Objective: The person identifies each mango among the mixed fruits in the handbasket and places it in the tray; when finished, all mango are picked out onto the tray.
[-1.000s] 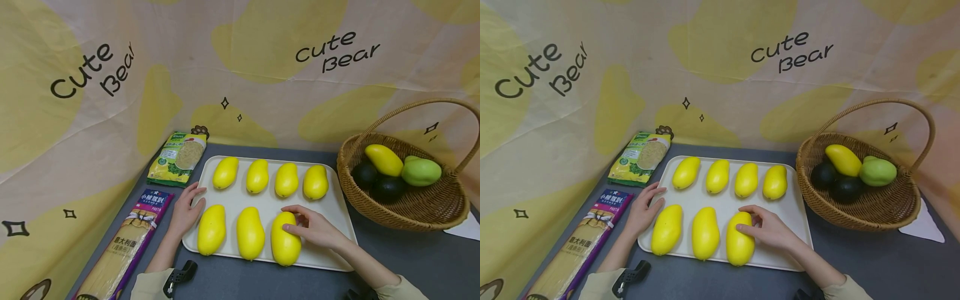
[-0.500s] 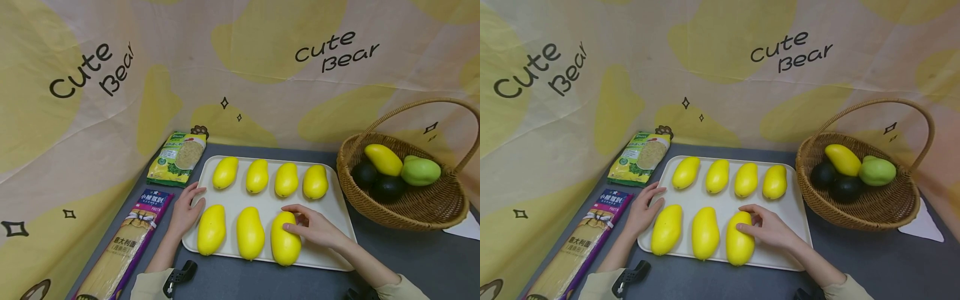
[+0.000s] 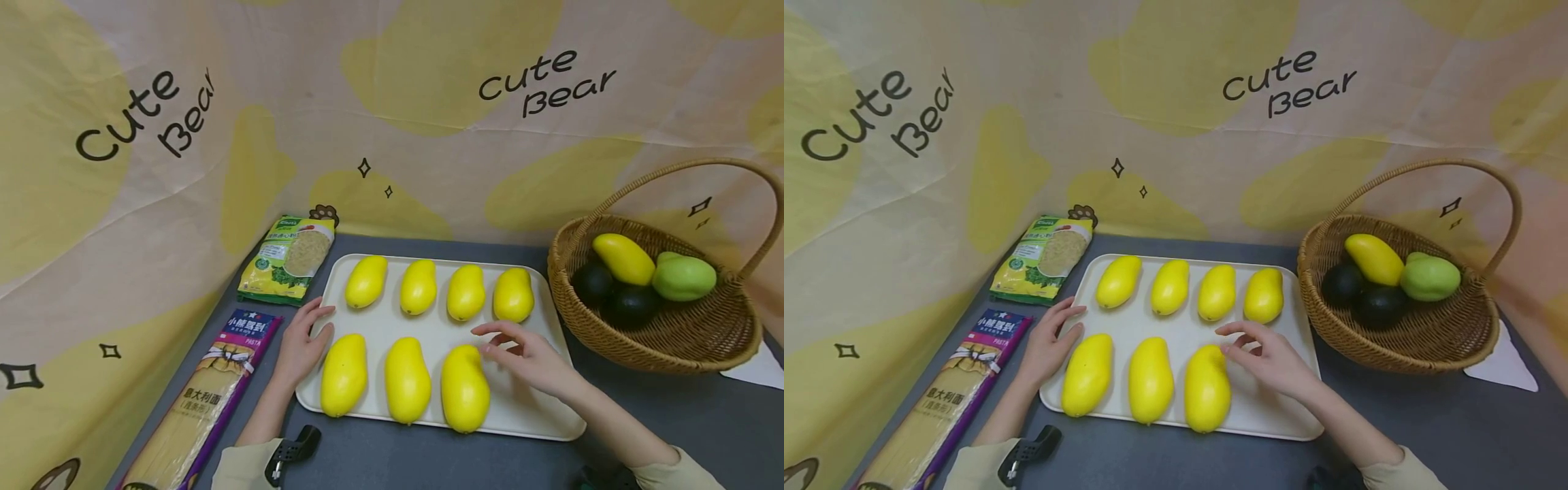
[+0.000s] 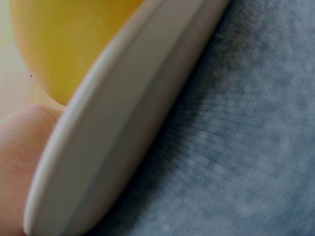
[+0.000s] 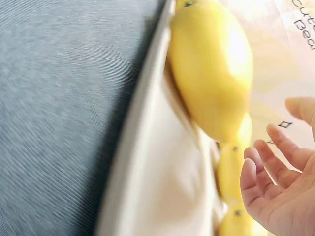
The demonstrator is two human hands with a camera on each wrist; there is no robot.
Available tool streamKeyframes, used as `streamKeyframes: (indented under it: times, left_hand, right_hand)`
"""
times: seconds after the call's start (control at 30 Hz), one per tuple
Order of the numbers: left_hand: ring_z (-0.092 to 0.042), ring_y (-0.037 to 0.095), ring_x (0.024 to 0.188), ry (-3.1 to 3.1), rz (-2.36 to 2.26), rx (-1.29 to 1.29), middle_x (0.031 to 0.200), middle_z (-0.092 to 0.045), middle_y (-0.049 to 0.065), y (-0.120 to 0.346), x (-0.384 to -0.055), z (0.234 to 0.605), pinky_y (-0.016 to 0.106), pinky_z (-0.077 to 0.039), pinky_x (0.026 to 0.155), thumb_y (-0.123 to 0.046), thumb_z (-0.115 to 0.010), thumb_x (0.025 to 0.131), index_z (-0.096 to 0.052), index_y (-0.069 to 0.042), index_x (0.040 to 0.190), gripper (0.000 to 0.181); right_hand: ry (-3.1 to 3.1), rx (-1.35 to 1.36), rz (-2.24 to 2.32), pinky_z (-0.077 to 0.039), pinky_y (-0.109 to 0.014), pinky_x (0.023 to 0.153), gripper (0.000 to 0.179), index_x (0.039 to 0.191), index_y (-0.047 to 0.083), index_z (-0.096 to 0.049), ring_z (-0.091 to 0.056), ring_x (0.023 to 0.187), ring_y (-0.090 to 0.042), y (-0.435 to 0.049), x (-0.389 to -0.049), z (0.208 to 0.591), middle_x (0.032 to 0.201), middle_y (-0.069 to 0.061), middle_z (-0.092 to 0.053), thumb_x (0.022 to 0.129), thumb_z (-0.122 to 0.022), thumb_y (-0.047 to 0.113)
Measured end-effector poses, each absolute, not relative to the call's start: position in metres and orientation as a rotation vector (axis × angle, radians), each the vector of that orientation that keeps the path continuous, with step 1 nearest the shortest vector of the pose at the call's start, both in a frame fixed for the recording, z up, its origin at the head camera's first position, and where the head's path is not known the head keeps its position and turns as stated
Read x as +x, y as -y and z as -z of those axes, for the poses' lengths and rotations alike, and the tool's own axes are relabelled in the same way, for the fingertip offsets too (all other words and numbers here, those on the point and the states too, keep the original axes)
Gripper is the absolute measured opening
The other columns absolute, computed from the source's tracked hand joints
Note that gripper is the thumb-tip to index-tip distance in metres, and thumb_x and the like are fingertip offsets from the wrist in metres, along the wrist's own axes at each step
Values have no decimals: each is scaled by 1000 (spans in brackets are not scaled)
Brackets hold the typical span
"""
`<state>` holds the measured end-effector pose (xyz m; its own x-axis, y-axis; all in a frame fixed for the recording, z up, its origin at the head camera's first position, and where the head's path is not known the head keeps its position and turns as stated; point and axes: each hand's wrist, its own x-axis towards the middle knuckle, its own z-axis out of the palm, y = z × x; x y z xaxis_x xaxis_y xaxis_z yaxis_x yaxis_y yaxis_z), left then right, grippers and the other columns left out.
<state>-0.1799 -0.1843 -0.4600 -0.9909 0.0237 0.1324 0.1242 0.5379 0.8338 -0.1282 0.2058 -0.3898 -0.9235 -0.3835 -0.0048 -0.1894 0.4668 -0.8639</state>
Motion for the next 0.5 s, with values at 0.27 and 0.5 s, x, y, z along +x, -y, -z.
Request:
streamKeyframes:
  times: [0.27, 0.5]
  left_hand:
    - [-37, 34, 137, 2672, 1445, -117, 150, -40, 12, 183, -180, 459, 52, -33, 110, -12, -62, 94, -64, -7, 126, 32]
    - [-36, 33, 138, 2685, 1445, -110, 151, -39, 11, 183, -181, 461, 53, -32, 110, -12, -62, 95, -63, -8, 127, 33]
  right_hand:
    - [-2722, -552, 1323, -54, -29, 75, 21, 115, 12, -68, -60, 93, -12, -228, -129, 355, 110, -4, -68, 97, -62, 20]
    - [-2870, -519, 1131, -53, -25, 67, 16, 111, 16, -69, -63, 81, -13, -260, -133, 315, 103, 2, -69, 97, -61, 20]
